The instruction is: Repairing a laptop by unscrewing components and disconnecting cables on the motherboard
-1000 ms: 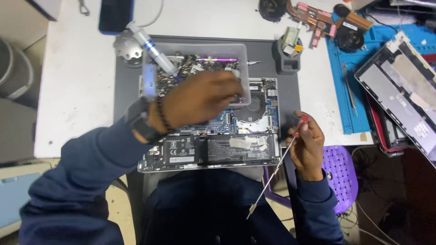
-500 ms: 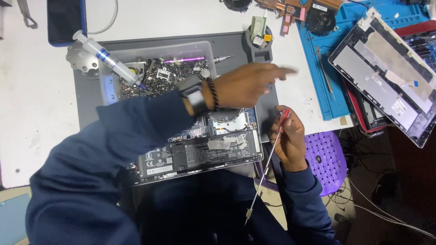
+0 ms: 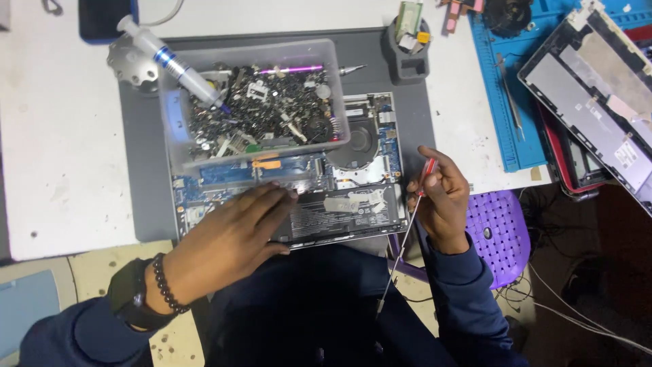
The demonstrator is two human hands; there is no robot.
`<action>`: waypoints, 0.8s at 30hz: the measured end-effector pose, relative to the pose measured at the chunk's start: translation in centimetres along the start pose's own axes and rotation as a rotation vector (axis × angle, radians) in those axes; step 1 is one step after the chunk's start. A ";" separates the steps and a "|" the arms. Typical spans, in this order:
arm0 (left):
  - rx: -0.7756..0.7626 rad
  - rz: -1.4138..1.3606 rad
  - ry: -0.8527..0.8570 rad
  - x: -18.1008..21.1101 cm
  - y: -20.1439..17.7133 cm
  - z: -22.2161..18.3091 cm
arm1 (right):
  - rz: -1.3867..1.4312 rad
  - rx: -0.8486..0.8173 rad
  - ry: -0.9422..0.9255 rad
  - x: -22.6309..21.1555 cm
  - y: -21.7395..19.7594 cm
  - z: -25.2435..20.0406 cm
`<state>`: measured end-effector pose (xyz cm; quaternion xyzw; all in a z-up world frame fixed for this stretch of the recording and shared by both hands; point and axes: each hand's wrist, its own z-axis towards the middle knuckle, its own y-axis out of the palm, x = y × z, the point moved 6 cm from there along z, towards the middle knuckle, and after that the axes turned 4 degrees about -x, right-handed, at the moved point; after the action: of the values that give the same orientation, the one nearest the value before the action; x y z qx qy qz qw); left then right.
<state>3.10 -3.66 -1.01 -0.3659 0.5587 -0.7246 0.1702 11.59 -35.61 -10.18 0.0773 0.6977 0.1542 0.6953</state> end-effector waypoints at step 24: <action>0.361 0.111 -0.037 -1.0 0.5 -3.0 | -0.368 -0.093 -0.018 -1.2 1.8 0.3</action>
<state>1.54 -1.17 -2.17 -0.3113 0.4355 -0.7958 0.2829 11.70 -34.31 -8.42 -0.0826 0.6858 0.0558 0.7210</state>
